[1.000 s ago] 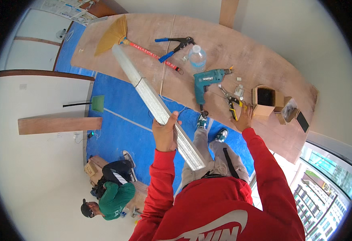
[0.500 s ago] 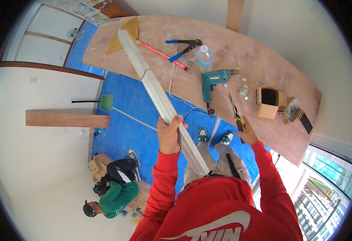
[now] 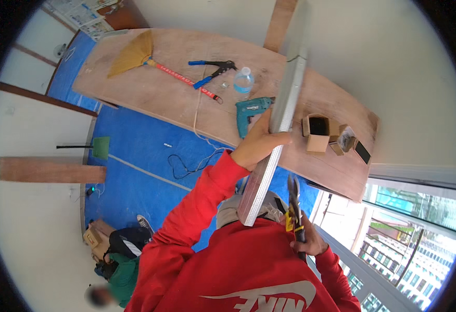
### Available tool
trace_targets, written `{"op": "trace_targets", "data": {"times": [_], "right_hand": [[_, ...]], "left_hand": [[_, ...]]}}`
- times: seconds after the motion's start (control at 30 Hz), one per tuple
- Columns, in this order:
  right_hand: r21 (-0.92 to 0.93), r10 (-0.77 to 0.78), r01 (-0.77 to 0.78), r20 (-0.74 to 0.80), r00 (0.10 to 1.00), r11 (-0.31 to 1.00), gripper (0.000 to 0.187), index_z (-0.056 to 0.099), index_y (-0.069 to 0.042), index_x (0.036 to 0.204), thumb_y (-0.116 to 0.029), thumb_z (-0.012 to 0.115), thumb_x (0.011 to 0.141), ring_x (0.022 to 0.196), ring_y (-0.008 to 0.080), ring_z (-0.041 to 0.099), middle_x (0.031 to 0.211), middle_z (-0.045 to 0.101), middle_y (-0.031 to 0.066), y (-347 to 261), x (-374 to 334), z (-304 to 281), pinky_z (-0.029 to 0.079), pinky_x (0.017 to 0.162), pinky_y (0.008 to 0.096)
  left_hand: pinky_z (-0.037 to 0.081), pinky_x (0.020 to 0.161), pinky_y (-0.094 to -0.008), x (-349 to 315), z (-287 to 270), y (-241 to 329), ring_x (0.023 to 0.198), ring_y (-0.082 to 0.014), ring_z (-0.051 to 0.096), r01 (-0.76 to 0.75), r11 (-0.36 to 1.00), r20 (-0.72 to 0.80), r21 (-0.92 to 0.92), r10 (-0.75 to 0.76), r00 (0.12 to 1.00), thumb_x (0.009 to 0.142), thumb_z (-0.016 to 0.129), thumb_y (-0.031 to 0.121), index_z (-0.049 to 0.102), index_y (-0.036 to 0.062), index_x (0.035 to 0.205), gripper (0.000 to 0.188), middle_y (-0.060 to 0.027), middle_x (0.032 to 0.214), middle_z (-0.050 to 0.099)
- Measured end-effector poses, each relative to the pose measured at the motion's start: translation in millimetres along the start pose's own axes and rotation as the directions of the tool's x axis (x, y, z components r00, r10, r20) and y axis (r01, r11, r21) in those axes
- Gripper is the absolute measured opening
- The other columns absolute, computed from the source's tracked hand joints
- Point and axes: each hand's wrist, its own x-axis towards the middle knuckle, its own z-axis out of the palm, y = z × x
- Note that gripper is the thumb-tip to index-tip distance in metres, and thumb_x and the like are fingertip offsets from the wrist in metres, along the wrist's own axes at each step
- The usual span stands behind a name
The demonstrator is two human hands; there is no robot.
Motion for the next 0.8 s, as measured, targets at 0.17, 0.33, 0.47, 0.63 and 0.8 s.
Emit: {"op": "trace_targets", "data": {"times": [0.17,0.33,0.47,0.63,0.8], "right_hand": [[-0.406,0.014,-0.011,0.004,1.000,0.914,0.109,0.024,0.003,0.158,-0.018,0.076,0.064,0.133,0.0414,0.050,0.141,0.050,0.0258,-30,-21,25,0.038,0.116,0.0438],[-0.457,0.028,-0.020,0.011,1.000,0.889,0.109,0.030,0.002,0.157,-0.020,0.078,0.062,0.131,0.0426,0.051,0.138,0.050,0.0262,-43,-19,28,0.038,0.115,0.0457],[-0.383,0.112,-0.082,0.057,0.992,0.920,0.110,0.029,0.002,0.158,-0.020,0.079,0.062,0.131,0.0420,0.051,0.140,0.050,0.0259,-42,-17,13,0.038,0.116,0.0457],[-0.417,0.034,0.023,0.130,0.991,0.909,0.110,0.027,0.001,0.159,-0.020,0.080,0.064,0.134,0.0404,0.051,0.144,0.051,0.0260,-42,-20,-15,0.038,0.116,0.0443],[-0.411,0.026,0.065,0.211,0.977,0.909,0.108,0.028,0.002,0.160,-0.019,0.079,0.067,0.135,0.0397,0.050,0.144,0.052,0.0254,-48,-19,-52,0.037,0.118,0.0428]], "left_hand": [[0.048,0.091,-0.0345,12,25,5,0.103,-0.0243,0.059,0.056,0.986,0.186,0.157,-0.085,0.979,0.079,0.076,0.028,0.051,-0.0036,0.142,0.075,-0.0148,0.111,0.062],[0.048,0.096,-0.0368,15,53,1,0.107,-0.0264,0.062,0.048,0.980,0.279,0.192,-0.101,0.955,0.077,0.077,0.026,0.054,-0.0050,0.138,0.073,-0.0207,0.119,0.064],[0.049,0.093,-0.0360,18,64,0,0.107,-0.0277,0.061,0.101,0.986,0.310,0.132,-0.137,0.941,0.078,0.076,0.026,0.053,-0.0064,0.135,0.070,-0.0205,0.116,0.064],[0.046,0.093,-0.0349,29,77,-1,0.106,-0.0256,0.058,0.112,0.986,0.308,0.121,-0.144,0.941,0.080,0.075,0.024,0.054,-0.0049,0.133,0.064,-0.0176,0.114,0.063],[0.051,0.085,-0.0339,44,92,-13,0.098,-0.0249,0.065,0.084,0.994,0.256,0.072,-0.100,0.961,0.077,0.078,0.030,0.052,-0.0077,0.136,0.074,-0.0184,0.108,0.068]]}}
